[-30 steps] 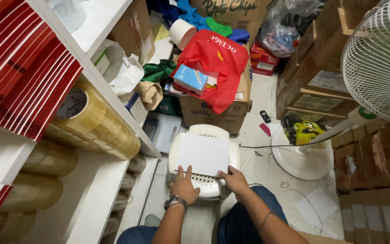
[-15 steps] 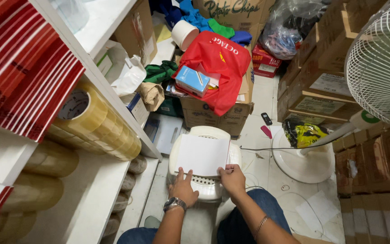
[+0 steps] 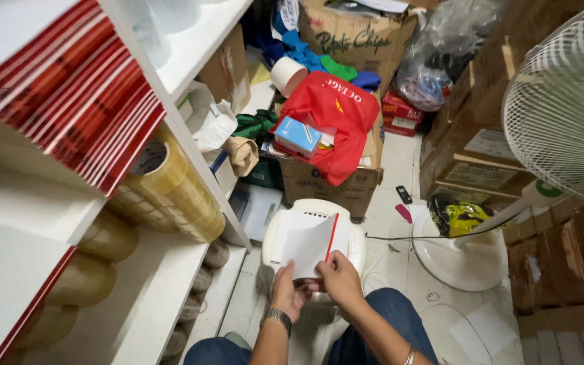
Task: The person organizes stacks of paper and brochures on storage shelves by hand, moving them between different shelf levels and aligning the edges.
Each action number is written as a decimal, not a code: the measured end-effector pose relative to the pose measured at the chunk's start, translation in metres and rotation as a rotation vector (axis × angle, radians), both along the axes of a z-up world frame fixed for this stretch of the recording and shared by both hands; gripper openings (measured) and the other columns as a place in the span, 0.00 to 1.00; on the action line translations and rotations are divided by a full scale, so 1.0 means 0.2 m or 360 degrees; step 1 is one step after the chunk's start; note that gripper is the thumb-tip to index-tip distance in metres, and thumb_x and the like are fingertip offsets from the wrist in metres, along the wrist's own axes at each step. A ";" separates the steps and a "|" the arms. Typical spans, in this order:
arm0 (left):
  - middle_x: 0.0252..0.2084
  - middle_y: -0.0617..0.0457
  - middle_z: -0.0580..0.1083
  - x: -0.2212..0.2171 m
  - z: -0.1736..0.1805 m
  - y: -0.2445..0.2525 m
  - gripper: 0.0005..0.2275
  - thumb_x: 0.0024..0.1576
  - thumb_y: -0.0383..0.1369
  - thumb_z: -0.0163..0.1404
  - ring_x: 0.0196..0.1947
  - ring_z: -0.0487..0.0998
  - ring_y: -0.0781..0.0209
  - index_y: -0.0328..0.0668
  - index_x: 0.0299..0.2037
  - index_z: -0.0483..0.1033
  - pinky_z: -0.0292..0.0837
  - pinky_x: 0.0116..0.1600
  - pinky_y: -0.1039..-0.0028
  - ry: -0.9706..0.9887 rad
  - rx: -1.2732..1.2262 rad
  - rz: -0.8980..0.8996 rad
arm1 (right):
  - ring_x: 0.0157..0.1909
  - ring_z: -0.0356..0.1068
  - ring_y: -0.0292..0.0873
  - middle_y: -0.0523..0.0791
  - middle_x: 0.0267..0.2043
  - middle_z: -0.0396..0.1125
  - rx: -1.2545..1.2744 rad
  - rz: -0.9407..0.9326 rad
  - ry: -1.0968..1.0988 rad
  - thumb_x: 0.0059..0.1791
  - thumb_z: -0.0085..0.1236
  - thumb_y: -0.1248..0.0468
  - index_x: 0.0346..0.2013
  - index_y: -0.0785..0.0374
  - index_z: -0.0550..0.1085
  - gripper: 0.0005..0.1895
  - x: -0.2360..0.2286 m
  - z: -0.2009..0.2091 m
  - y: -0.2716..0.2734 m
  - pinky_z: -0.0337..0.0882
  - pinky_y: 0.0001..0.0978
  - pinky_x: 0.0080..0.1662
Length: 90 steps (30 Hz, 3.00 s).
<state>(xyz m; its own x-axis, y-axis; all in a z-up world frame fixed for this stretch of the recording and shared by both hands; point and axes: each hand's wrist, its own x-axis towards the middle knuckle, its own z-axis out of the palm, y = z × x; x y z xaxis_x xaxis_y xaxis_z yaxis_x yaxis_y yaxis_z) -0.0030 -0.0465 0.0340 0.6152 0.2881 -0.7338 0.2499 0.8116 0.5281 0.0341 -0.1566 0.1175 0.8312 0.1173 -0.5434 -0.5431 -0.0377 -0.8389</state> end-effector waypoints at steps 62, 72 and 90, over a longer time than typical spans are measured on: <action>0.78 0.44 0.50 -0.31 2.07 1.03 0.34 0.54 0.35 0.53 0.76 0.54 0.41 0.52 0.74 0.57 0.54 0.76 0.53 -0.0150 0.2477 0.0139 | 0.46 0.79 0.42 0.39 0.37 0.80 -0.0132 0.0493 -0.1739 0.45 0.69 0.50 0.48 0.46 0.83 0.18 0.04 1.66 1.25 0.76 0.35 0.50; 0.81 0.43 0.39 -0.32 2.11 1.01 0.37 0.54 0.28 0.44 0.77 0.46 0.32 0.51 0.78 0.48 0.51 0.76 0.49 -0.0012 0.2515 -0.0085 | 0.57 0.72 0.61 0.54 0.59 0.68 -0.0273 0.0583 -0.2186 0.52 0.54 0.58 0.64 0.57 0.73 0.24 -0.02 1.68 1.17 0.74 0.53 0.56; 0.80 0.43 0.43 -0.37 2.13 1.01 0.39 0.53 0.25 0.46 0.74 0.53 0.29 0.51 0.78 0.46 0.56 0.73 0.47 0.0012 0.2570 0.0128 | 0.65 0.66 0.63 0.52 0.69 0.62 -0.0206 0.0749 -0.2178 0.47 0.64 0.50 0.68 0.56 0.67 0.36 0.01 1.58 1.11 0.71 0.60 0.60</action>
